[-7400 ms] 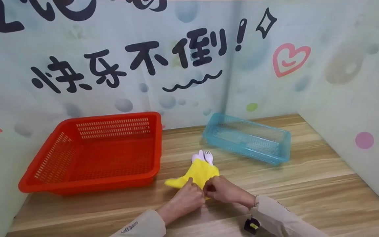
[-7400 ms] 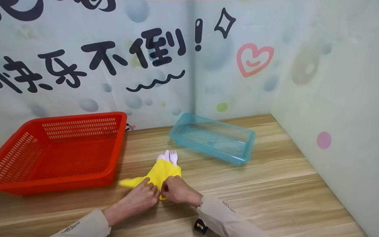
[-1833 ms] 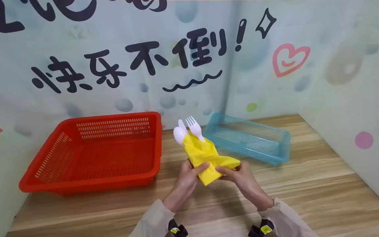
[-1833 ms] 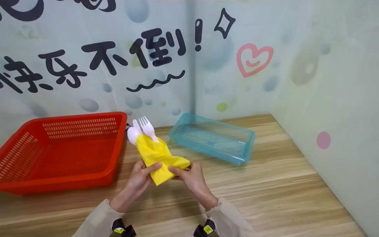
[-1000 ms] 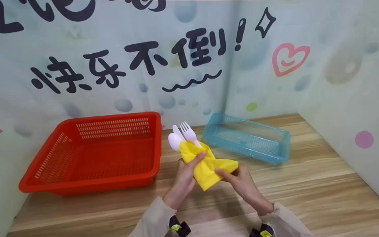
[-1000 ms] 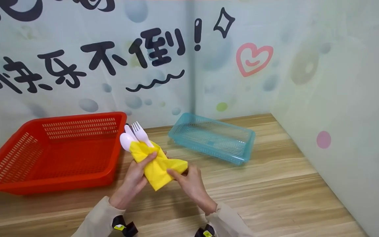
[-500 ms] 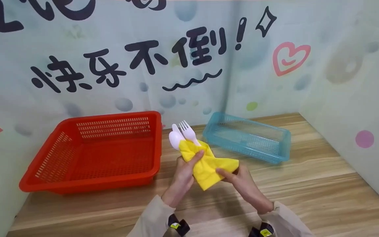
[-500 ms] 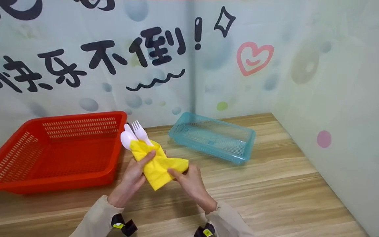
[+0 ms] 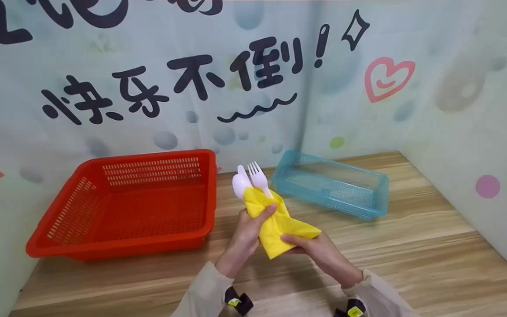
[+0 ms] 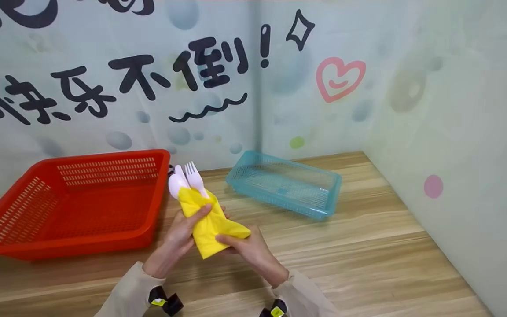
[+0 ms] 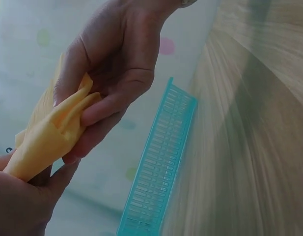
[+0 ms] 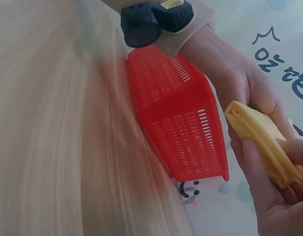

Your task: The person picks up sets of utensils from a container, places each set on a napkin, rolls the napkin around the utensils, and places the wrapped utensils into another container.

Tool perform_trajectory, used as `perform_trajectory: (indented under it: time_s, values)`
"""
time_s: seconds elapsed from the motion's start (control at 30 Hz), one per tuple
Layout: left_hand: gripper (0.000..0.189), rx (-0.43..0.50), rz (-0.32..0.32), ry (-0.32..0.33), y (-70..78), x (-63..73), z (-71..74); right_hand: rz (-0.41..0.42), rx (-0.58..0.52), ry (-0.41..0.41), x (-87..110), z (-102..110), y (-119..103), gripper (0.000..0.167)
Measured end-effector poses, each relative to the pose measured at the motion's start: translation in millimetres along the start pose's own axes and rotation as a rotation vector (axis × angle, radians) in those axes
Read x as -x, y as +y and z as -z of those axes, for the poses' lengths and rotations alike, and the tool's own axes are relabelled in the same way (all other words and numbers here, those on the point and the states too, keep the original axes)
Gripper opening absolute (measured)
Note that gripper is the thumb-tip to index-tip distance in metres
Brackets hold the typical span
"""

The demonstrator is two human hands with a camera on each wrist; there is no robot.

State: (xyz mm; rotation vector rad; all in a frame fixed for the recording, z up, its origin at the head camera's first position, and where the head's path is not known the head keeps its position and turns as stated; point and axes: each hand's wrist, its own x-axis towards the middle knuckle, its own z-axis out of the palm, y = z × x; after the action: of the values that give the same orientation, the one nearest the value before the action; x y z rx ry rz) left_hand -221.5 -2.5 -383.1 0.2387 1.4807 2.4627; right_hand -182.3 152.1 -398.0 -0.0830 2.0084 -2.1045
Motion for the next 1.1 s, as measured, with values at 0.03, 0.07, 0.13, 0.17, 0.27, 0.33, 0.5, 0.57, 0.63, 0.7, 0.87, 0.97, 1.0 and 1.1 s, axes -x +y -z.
perform_trajectory:
  time_s: [0.03, 0.07, 0.13, 0.17, 0.27, 0.33, 0.5, 0.57, 0.63, 0.7, 0.87, 0.97, 1.0, 1.1]
  values:
    - [0.045, -0.005, -0.006, -0.011, -0.2, 0.7, 0.1, -0.001, -0.002, 0.005, 0.3, -0.2, -0.6, 0.051]
    - [0.046, -0.015, -0.006, -0.023, -0.6, 1.7, 0.3, 0.002, -0.003, 0.009, 0.5, -0.3, -1.3, 0.051]
    - [0.046, -0.034, -0.005, -0.065, -1.6, 4.5, 1.3, 0.008, -0.009, 0.021, 0.4, 0.4, -2.9, 0.050]
    - [0.046, -0.046, 0.001, -0.088, -2.3, 6.1, 2.1, 0.012, -0.017, 0.030, 0.2, 1.2, -3.6, 0.050]
    - [0.047, -0.106, 0.033, -0.139, -4.4, 11.2, 4.1, 0.025, -0.016, 0.060, -1.0, 3.4, -6.4, 0.052]
    - [0.046, -0.129, 0.039, -0.150, -5.9, 13.0, 4.3, 0.021, -0.002, 0.079, -1.4, 4.3, -7.8, 0.053]
    - [0.044, -0.143, 0.015, -0.094, -9.1, 14.2, 1.3, 0.053, 0.076, 0.110, -1.7, 2.8, -8.9, 0.050]
    - [0.046, -0.132, 0.017, -0.071, -9.4, 14.3, 0.4, 0.108, 0.120, 0.143, -2.4, 1.8, -9.2, 0.043]
    - [0.047, -0.122, 0.026, -0.055, -8.9, 14.1, 0.1, 0.174, 0.172, 0.196, -2.8, 1.1, -9.7, 0.036]
    - [0.048, -0.112, 0.023, -0.046, -8.3, 13.8, 0.1, 0.245, 0.241, 0.269, -2.8, 0.9, -10.2, 0.031]
    - [0.046, -0.091, -0.004, -0.022, -7.4, 12.9, -1.0, 0.522, 0.526, 0.447, -1.3, 0.8, -9.5, 0.047]
    - [0.045, -0.080, -0.019, -0.003, -8.9, 12.2, -2.1, 0.749, 0.754, 0.557, -0.2, -1.2, -9.0, 0.067]
    - [0.044, -0.079, -0.026, 0.003, -9.6, 11.9, -2.5, 0.816, 0.825, 0.594, 0.4, -2.4, -9.1, 0.075]
    - [0.042, -0.074, -0.047, 0.025, -11.5, 11.1, -4.5, 1.011, 1.025, 0.681, 1.6, -6.5, -9.8, 0.082]
